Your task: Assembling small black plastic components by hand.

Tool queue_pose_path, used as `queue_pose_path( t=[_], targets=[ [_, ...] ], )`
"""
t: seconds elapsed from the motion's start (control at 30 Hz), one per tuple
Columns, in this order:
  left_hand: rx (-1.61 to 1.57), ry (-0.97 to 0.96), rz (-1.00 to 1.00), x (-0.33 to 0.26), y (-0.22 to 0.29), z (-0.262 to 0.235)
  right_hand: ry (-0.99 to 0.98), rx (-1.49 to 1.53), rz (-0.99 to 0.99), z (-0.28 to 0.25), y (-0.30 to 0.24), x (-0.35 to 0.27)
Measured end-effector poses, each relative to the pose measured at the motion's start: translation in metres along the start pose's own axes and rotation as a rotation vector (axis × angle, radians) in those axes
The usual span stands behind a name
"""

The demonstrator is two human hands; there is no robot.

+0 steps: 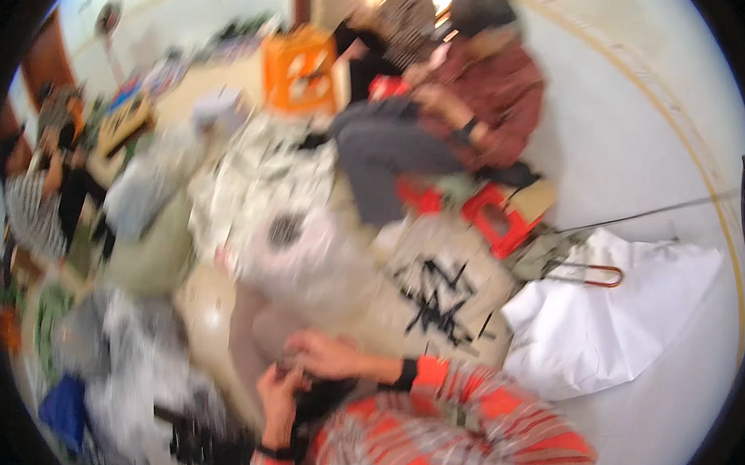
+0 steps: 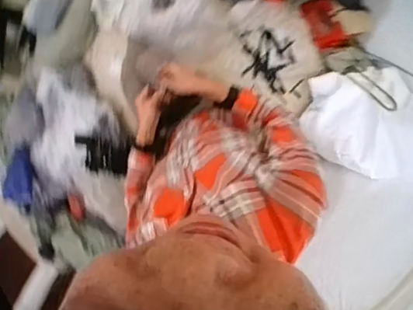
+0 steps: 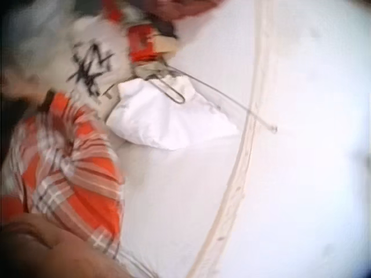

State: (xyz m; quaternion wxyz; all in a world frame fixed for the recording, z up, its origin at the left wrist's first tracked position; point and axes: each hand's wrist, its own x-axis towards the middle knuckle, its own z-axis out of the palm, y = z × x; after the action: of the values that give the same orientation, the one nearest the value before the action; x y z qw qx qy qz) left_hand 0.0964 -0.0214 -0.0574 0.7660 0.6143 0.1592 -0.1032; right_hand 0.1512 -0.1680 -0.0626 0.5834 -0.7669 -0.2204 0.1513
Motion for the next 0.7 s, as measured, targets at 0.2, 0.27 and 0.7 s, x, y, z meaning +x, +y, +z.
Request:
queue_pose_path(
  t=[0.2, 0.27, 0.7],
  targets=[
    [0.041, -0.145, 0.093, 0.03, 0.008, 0.013, -0.063, -0.09, -0.056, -0.02, 0.007, 0.013],
    [0.089, -0.172, 0.1, 0.048, 0.02, 0.029, 0.106, -0.11, -0.237, -0.028, 0.022, 0.018],
    [0.199, -0.198, 0.123, 0.091, 0.006, 0.052, 0.143, 0.535, 0.171, -0.058, 0.057, 0.025]
  ],
)
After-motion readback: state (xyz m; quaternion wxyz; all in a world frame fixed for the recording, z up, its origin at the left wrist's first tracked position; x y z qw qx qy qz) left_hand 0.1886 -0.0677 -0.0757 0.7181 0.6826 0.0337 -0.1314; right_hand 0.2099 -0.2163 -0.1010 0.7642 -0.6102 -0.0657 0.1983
